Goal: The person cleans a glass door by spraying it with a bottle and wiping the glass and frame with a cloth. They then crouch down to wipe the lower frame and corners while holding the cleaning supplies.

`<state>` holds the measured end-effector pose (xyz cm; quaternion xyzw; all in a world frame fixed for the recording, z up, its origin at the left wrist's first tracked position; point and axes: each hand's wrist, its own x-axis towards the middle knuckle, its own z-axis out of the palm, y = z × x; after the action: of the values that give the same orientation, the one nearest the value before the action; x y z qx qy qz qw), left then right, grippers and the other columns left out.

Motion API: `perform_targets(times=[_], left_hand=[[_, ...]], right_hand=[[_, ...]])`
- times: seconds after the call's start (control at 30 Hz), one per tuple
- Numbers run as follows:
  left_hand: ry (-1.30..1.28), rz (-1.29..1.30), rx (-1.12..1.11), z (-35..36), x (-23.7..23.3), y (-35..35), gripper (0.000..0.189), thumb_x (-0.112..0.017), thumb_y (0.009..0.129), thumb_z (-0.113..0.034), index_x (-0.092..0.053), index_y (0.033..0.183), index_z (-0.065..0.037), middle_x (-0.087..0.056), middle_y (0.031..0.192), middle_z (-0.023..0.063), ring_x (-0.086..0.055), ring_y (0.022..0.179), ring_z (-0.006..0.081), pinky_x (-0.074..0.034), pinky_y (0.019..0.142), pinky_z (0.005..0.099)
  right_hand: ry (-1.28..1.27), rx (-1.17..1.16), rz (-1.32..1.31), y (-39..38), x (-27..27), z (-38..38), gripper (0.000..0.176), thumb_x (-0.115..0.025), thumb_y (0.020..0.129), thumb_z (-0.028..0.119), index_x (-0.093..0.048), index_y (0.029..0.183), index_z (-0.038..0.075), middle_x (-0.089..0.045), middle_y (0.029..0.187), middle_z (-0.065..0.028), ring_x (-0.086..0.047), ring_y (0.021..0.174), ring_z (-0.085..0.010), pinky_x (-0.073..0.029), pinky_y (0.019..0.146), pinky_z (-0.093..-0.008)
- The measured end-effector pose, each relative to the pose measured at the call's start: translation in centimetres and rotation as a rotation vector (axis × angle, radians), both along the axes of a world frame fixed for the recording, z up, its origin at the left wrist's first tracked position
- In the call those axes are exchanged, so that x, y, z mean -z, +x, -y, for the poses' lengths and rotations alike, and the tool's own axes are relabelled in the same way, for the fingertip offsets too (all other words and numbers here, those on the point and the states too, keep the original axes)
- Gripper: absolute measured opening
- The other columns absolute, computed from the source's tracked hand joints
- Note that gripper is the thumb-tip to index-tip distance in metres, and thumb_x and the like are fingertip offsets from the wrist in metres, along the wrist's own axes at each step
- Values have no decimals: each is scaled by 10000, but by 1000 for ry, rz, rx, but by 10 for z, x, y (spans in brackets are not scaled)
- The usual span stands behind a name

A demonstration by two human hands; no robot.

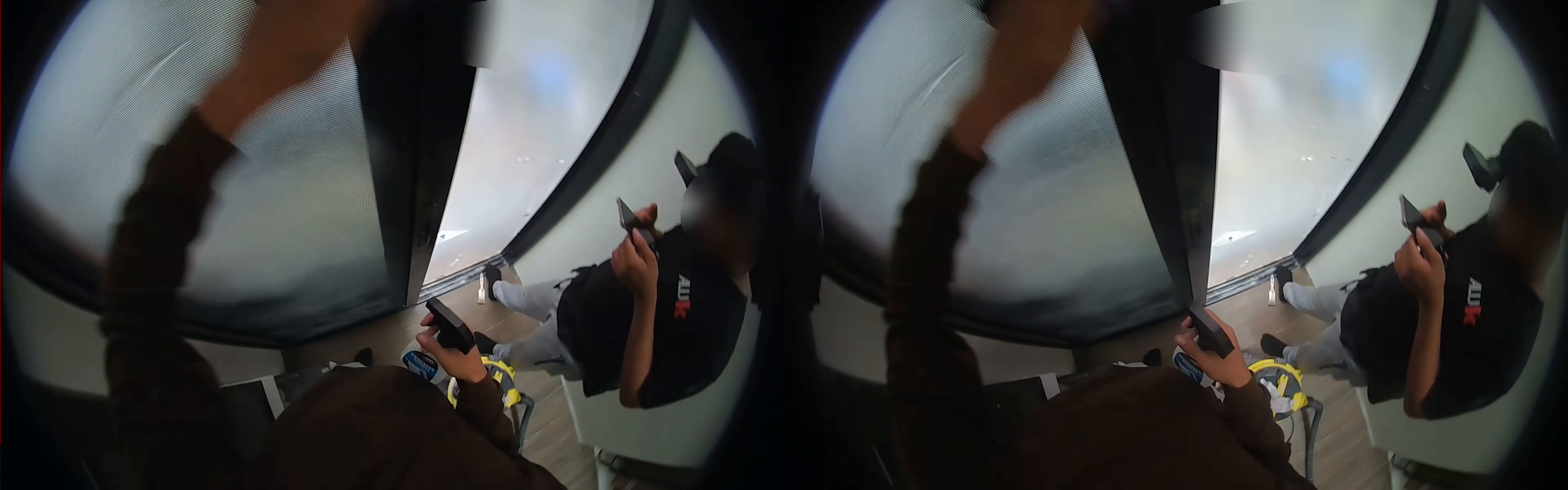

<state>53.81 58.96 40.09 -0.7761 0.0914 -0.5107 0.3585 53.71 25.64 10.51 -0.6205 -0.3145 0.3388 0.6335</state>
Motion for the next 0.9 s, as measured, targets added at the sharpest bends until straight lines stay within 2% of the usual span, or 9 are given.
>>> perform_targets(times=[0.23, 0.37, 0.43, 0.47, 0.5, 0.63, 0.67, 0.77, 0.9], left_hand=[[-439, -614, -111, 29, 249, -50, 576, -591, 875, -111, -507, 1445, -105, -587, 1350, 148, -624, 1137, 303, -511, 939, 428], [-729, -964, -482, 30, 246, -69, 593, -581, 894, -118, -497, 1468, -239, -682, 1162, 136, -692, 943, 295, -561, 809, 429], [-543, -683, -749, 26, 201, -73, 563, -557, 924, -146, -498, 1460, -310, -706, 1027, 89, -687, 792, 285, -567, 688, 438], [-705, -553, -729, 19, 160, -80, 522, -553, 934, -161, -517, 1451, -226, -701, 1096, 148, -676, 869, 335, -545, 798, 484], [-459, -187, -514, -33, 143, -95, 489, -561, 935, -141, -525, 1423, -130, -639, 1212, 189, -601, 1057, 349, -445, 951, 495], [-205, 550, -708, -68, 68, -176, 308, -494, 998, -145, -521, 1223, 63, -399, 1470, 328, -328, 1369, 553, -236, 1135, 635], [-407, 720, -514, -85, 88, -186, 275, -452, 1017, -148, -509, 1161, 79, -347, 1479, 381, -273, 1374, 614, -193, 1138, 679], [-296, 640, -729, -99, 213, -198, 328, -370, 1012, -101, -416, 1218, 150, -183, 1502, 467, -98, 1406, 662, -74, 1144, 717], [-1198, 1217, -379, -16, 391, -123, 678, -319, 1075, -262, -3, 1533, 127, 51, 1614, 334, 51, 1523, 416, 3, 1236, 466]], right_hand=[[-35, 3, 3, 10, 8, 13, 262, -765, 863, 106, -596, 1049, 33, -599, 839, -13, -598, 770, -73, -482, 691, -244], [-27, 20, -18, 14, 9, 21, 266, -771, 863, 120, -606, 1049, 24, -592, 873, -12, -584, 780, -77, -484, 696, -250], [-65, 29, -12, 17, 10, 28, 266, -769, 864, 119, -608, 1052, 22, -591, 872, -11, -583, 779, -82, -485, 696, -252], [-83, 32, -11, 19, 11, 31, 265, -768, 864, 118, -608, 1053, 21, -591, 872, -11, -583, 779, -84, -486, 695, -253], [-64, 59, -19, 18, 17, 33, 282, -768, 865, 111, -604, 1075, 19, -601, 861, -16, -589, 735, -77, -488, 663, -236], [-47, 87, -75, 23, 33, 35, 329, -754, 869, 75, -592, 1146, 4, -634, 797, -16, -610, 680, -59, -503, 615, -217], [-53, 92, -71, 23, 36, 33, 316, -744, 875, 67, -594, 1145, -1, -643, 774, -15, -620, 691, -66, -517, 622, -228], [-66, 65, -107, 25, 46, 27, 294, -743, 878, 64, -601, 1129, 3, -637, 797, -41, -636, 698, -92, -521, 624, -233], [-122, -40, -11, 32, 49, 20, 275, -717, 894, 88, -584, 1121, 7, -605, 848, -38, -624, 738, -109, -490, 657, -270]])
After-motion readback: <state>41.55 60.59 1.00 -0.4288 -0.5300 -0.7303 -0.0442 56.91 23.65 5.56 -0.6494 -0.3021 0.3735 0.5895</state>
